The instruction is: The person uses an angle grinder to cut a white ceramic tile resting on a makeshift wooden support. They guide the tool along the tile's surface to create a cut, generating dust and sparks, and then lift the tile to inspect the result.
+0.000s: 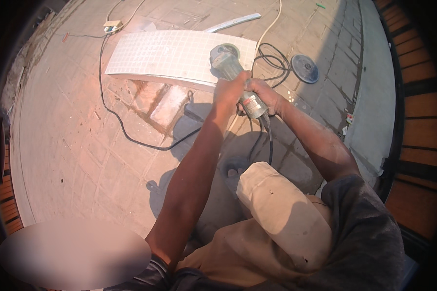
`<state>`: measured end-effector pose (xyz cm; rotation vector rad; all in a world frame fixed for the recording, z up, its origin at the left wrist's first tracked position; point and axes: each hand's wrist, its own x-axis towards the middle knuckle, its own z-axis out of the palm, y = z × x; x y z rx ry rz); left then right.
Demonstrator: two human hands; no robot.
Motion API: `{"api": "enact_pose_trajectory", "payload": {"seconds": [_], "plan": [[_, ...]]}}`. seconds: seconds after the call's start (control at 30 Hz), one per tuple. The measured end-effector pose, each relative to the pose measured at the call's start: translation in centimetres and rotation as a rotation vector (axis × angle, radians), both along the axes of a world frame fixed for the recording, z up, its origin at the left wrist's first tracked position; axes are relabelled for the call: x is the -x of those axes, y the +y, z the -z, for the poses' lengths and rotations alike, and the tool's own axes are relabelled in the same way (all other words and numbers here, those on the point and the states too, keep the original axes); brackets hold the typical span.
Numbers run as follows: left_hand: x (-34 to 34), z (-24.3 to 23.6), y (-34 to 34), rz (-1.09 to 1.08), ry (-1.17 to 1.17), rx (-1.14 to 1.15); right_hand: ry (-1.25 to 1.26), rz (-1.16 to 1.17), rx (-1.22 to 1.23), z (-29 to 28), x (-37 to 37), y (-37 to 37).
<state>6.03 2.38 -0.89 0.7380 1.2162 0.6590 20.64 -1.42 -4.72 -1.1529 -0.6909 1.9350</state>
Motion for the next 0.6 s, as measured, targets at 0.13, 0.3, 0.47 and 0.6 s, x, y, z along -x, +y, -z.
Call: {"api": "enact_pose_trajectory", "payload": {"seconds": [0.13, 0.3, 0.47, 0.6], "plan": [[0.2, 0.3, 0.2, 0.034, -0.052, -0.031, -0.007, 0.006, 0.003, -0.1, 0.2, 0.2], [-0.1, 0.8, 0.3, 0.041, -0.076, -0.013, -0.056, 0.036, -0.019, -0.1, -0.1, 0.0], [-0.1, -0.3, 0.2, 0.072, -0.003, 0.013, -0.079, 0.007, -0.019, -0.4, -0.2, -0.2], [-0.6, 0.4, 0.0, 0.016, 0.008, -0.007, -0.1, -0.018, -0.047, -0.3, -0.3, -0.2]]}}
